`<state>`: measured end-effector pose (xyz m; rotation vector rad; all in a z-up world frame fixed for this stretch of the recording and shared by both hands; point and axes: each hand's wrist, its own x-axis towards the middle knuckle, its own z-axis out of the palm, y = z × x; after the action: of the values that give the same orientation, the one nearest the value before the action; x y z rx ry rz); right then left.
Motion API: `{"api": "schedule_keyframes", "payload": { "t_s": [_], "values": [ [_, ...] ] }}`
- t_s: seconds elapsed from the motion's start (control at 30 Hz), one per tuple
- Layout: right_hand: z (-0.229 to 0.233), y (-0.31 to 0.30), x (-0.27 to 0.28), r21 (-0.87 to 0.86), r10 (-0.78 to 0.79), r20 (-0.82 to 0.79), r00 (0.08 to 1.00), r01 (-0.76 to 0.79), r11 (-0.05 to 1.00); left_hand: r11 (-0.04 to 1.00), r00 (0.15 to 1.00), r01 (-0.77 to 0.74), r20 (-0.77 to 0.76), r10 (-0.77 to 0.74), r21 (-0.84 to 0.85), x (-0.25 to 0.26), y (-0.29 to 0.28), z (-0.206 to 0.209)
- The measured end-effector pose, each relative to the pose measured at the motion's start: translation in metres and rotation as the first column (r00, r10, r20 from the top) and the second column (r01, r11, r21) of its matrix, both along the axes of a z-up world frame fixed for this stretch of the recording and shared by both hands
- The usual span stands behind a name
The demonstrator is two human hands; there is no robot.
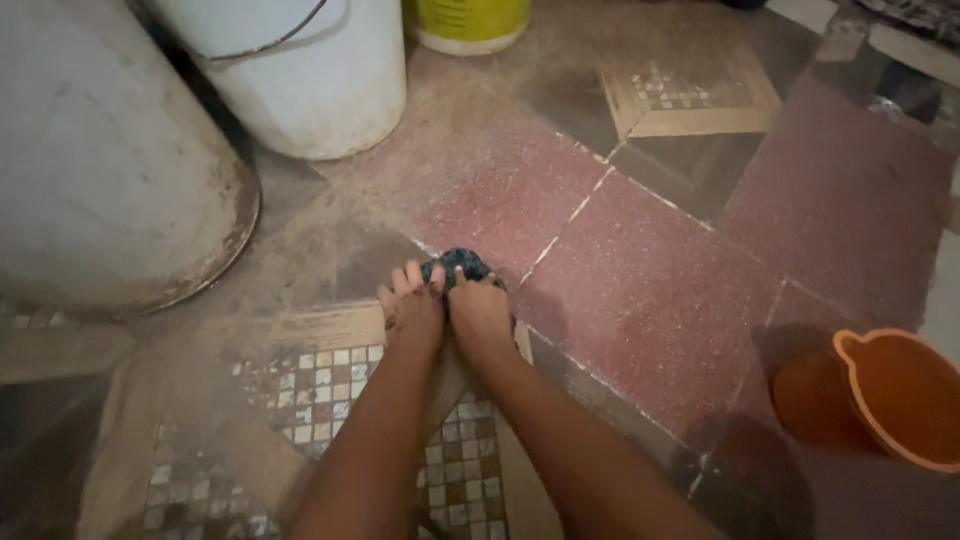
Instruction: The person wipes the tiled floor by hand using a cloth. They dip the cloth into a bucket of water and wring it out before scrubbing various sections of the tiled surface and the area around several plastic buckets.
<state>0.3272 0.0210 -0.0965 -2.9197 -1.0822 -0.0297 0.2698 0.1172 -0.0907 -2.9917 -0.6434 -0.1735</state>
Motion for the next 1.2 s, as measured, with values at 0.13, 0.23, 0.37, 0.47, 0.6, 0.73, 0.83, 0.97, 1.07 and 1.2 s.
{"api": "schedule_keyframes", "payload": {
  "t_s": [0.13, 0.23, 0.37, 0.47, 0.6, 0.73, 0.83, 0.97, 1.07, 1.2],
  "values": [
    [-0.006, 0.016, 0.026, 0.035, -0.028, -0.032, 0.999, 0.030, 0.999, 0.998, 0.996, -0.045, -0.073, 0.042, -0.047, 0.029, 0.013, 0.000],
    [-0.012, 0.023, 0.041, 0.017, -0.006, 0.037, 0.999, 0.006, 1.000, 0.999, 0.998, -0.038, -0.041, 0.037, -0.016, 0.041, 0.015, -0.004],
    [-0.022, 0.021, 0.050, 0.098, 0.073, 0.032, 0.997, -0.076, 0.992, 0.996, 0.995, -0.090, 0.047, 0.089, 0.006, 0.039, 0.003, -0.011],
    [-0.028, -0.001, 0.038, 0.110, 0.099, 0.108, 0.989, -0.111, 0.988, 0.995, 0.995, -0.092, 0.043, 0.094, -0.050, 0.028, -0.005, -0.016],
    [-0.016, -0.021, 0.030, 0.075, 0.095, 0.111, 0.989, -0.104, 0.992, 0.989, 0.994, -0.105, -0.041, 0.101, -0.104, 0.000, -0.024, -0.024],
    [-0.010, -0.040, -0.010, 0.078, 0.037, 0.016, 0.999, -0.039, 0.996, 0.995, 0.998, -0.052, 0.028, 0.054, -0.086, -0.035, -0.040, -0.023],
    [-0.012, -0.061, -0.037, 0.016, 0.076, 0.002, 0.997, -0.076, 0.997, 0.993, 0.997, -0.073, -0.018, 0.072, -0.097, -0.062, -0.060, -0.019],
    [-0.009, -0.082, -0.074, -0.054, 0.058, -0.043, 0.997, -0.060, 0.997, 0.991, 0.987, -0.080, -0.146, 0.064, -0.105, -0.102, -0.083, -0.004],
    [0.000, -0.104, -0.109, -0.115, 0.004, -0.122, 0.993, -0.018, 0.993, 0.991, 0.976, -0.046, -0.215, 0.019, -0.122, -0.141, -0.105, 0.005],
    [0.007, -0.128, -0.150, -0.138, -0.024, -0.173, 0.985, 0.000, 0.990, 0.981, 0.991, -0.049, -0.132, 0.024, -0.189, -0.180, -0.128, -0.002]
  ]
}}
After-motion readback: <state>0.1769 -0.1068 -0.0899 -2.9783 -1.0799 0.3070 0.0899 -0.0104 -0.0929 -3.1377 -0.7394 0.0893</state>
